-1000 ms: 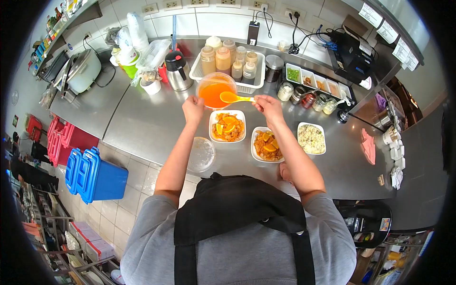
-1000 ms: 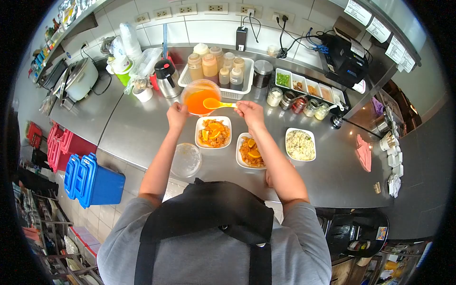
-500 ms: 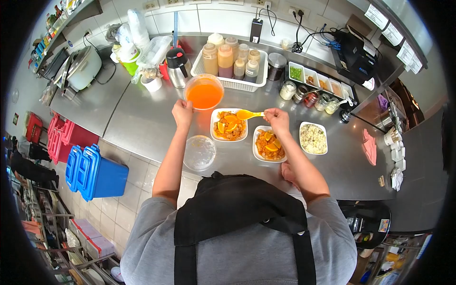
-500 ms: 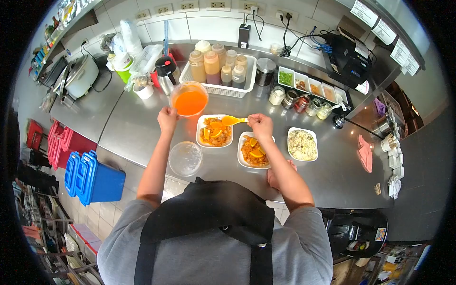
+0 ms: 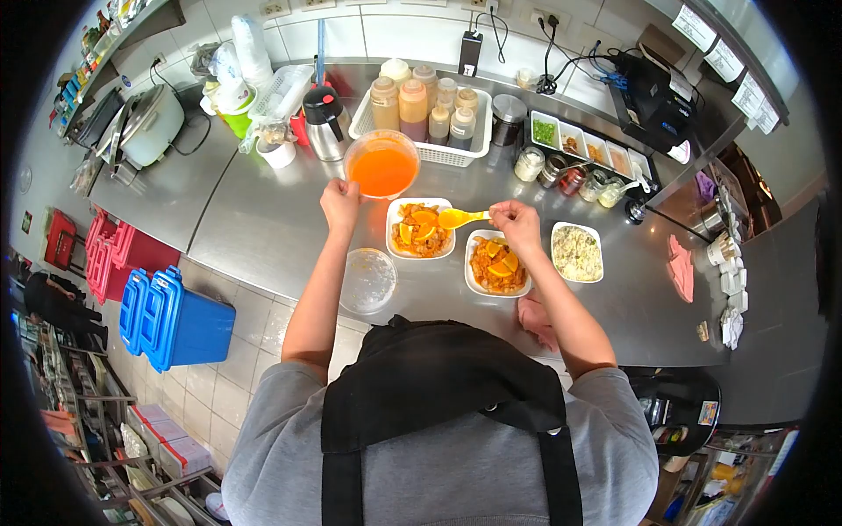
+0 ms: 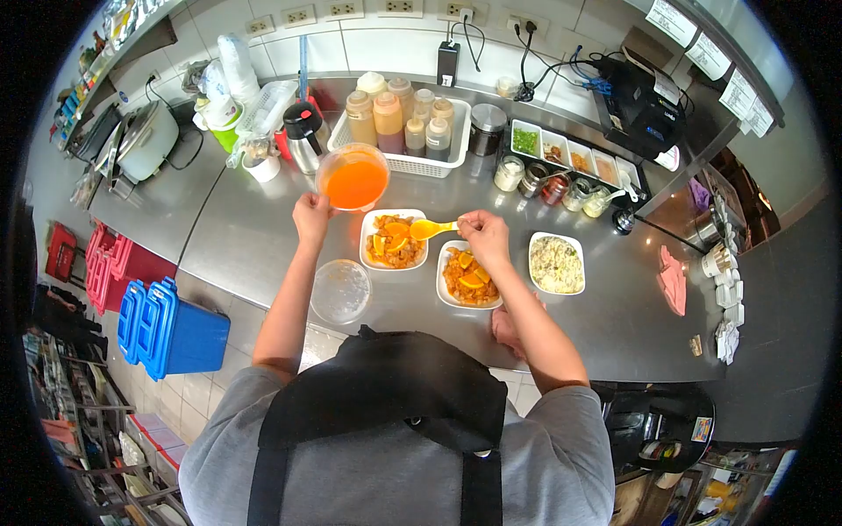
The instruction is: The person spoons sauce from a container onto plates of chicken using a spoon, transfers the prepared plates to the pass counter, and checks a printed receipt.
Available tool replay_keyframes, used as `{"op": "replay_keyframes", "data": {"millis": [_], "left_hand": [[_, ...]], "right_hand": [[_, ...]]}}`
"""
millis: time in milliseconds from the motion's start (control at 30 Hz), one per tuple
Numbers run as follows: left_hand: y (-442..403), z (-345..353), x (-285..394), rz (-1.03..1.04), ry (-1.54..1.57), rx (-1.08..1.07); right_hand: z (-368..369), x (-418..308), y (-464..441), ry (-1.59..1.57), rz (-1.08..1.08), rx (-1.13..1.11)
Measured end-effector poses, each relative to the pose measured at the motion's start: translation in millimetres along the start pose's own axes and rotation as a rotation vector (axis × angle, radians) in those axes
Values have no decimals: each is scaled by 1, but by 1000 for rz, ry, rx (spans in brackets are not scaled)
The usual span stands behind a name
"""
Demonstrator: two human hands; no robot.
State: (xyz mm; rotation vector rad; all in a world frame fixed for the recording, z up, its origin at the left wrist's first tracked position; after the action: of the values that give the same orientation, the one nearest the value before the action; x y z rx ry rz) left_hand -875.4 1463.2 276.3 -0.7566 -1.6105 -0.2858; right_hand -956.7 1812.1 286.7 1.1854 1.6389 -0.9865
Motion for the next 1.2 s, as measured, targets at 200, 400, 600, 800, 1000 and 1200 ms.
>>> {"op": "replay_keyframes", "data": {"millis": [200, 400, 600, 800, 1000, 1200], "left_hand": [[4, -3, 8, -21, 0, -6], [10, -6, 14, -32, 28, -7], [11, -7, 12, -22, 29, 3], [12, -9, 16, -31, -1, -14], [13, -15, 22, -2, 0, 20], [16, -2, 16, 57, -51, -8]], "right_hand": [[-2, -41, 19, 130, -72, -44], [-4, -50, 27, 226, -140, -71], [2, -65, 28, 203, -210, -46], [26, -87, 42, 259, -467, -12], [24, -81, 36, 263, -466, 4], [14, -85, -3, -110, -213, 55]]}}
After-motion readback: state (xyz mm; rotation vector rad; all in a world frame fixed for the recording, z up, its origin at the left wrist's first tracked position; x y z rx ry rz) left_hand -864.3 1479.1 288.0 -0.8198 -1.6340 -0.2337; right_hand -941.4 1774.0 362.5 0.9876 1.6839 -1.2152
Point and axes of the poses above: each hand's wrist, its own y-axis away from the middle knuckle, its own z-axis out of the palm, x = y × z, the point moved 4 cm from there along -y, towards the middle knuckle
